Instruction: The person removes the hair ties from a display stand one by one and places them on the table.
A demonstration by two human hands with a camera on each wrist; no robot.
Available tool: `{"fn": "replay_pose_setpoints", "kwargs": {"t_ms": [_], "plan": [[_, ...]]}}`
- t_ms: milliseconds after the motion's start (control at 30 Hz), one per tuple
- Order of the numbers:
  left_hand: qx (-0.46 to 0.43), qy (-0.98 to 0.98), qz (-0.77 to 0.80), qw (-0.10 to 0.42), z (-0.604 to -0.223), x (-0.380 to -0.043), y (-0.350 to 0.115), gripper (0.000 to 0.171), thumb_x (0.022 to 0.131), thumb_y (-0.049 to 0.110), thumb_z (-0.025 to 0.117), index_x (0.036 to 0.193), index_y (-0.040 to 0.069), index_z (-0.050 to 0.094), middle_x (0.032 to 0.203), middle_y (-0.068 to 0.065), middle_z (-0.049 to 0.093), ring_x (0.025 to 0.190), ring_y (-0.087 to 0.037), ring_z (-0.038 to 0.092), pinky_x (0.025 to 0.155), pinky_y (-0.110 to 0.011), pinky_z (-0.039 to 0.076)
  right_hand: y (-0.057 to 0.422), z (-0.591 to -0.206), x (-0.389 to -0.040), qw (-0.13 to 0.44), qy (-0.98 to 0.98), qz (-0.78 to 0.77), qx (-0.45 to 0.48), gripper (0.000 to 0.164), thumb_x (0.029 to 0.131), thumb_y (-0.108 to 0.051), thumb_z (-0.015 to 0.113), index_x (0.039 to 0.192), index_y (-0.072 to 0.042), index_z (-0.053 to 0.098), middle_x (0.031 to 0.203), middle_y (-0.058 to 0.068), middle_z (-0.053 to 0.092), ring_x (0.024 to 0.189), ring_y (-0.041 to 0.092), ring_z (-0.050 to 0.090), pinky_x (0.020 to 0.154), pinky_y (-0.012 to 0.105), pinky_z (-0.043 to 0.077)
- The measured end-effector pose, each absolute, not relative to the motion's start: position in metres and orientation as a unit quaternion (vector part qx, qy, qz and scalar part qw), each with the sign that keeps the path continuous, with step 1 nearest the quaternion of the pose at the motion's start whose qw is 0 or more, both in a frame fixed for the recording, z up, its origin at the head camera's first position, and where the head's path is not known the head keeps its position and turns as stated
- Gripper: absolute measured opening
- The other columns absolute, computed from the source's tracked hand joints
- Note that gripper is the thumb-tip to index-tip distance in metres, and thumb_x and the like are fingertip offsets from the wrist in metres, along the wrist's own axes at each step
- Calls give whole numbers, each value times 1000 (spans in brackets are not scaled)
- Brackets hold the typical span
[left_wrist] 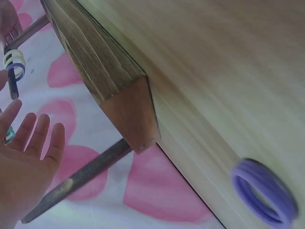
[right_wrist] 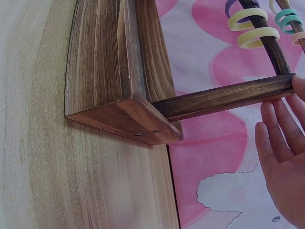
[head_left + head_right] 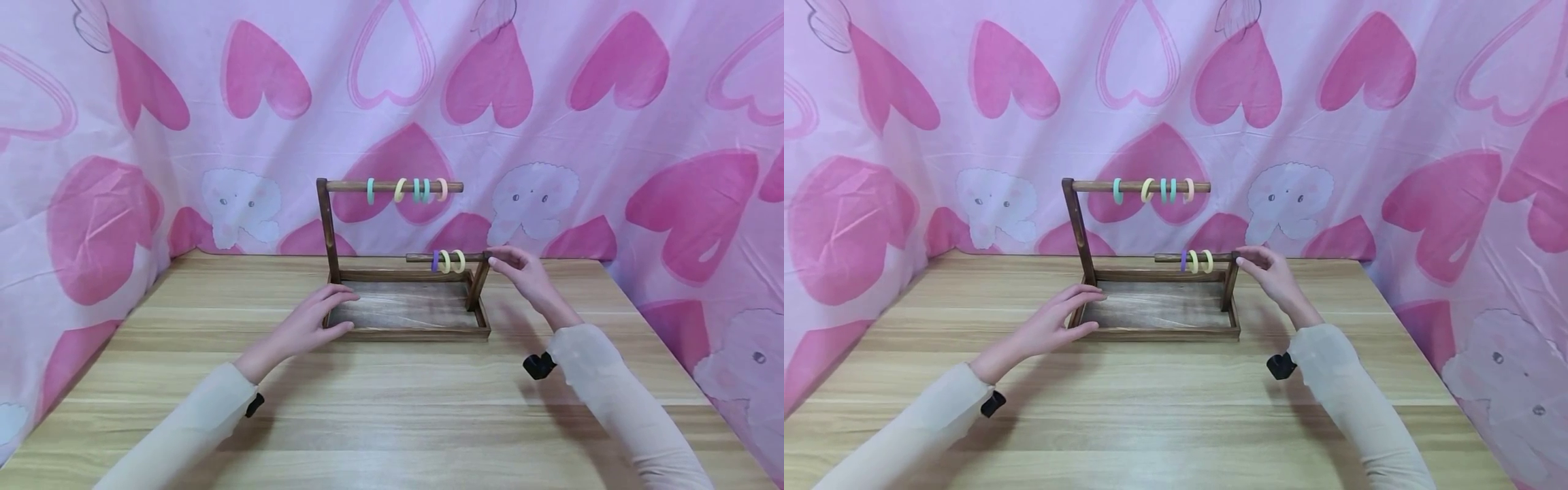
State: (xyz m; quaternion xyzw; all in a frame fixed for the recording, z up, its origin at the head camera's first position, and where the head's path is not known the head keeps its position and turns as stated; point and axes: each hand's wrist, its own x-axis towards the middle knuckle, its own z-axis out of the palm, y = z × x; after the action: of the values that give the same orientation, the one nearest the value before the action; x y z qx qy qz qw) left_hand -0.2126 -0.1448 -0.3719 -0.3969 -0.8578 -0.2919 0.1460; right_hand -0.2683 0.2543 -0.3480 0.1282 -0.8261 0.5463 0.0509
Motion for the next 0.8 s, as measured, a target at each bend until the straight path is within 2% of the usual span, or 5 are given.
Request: {"fn": "replay_pose_setpoints", "kwargs": {"t_ms": [267,500,800], "plan": [[-388,-858,-312,124,-366,-223,-128,52,81,23,64,128,13,44,128,-4,39,115,-17,38,93,-38,33,255,-349,-269,50,-825,548,127,46,85,-34,57,119,-4,53,112,6,55,101,13,50,87,34,38],[-411,-839,-323,151,-363,-236,-115,57,81,20,64,130,5,40,128,-9,39,115,-19,37,93,-37,32,254,-348,-269,50,-826,548,119,46,85,-35,57,119,-3,53,113,7,54,103,15,48,87,35,37],[-387,-843,-345,142,-354,-242,-96,56,82,23,63,131,7,39,128,-8,39,117,-20,36,93,-39,33,254,-349,-270,52,-823,551,125,45,85,-34,57,118,-3,53,112,6,55,101,13,50,86,32,38]]}}
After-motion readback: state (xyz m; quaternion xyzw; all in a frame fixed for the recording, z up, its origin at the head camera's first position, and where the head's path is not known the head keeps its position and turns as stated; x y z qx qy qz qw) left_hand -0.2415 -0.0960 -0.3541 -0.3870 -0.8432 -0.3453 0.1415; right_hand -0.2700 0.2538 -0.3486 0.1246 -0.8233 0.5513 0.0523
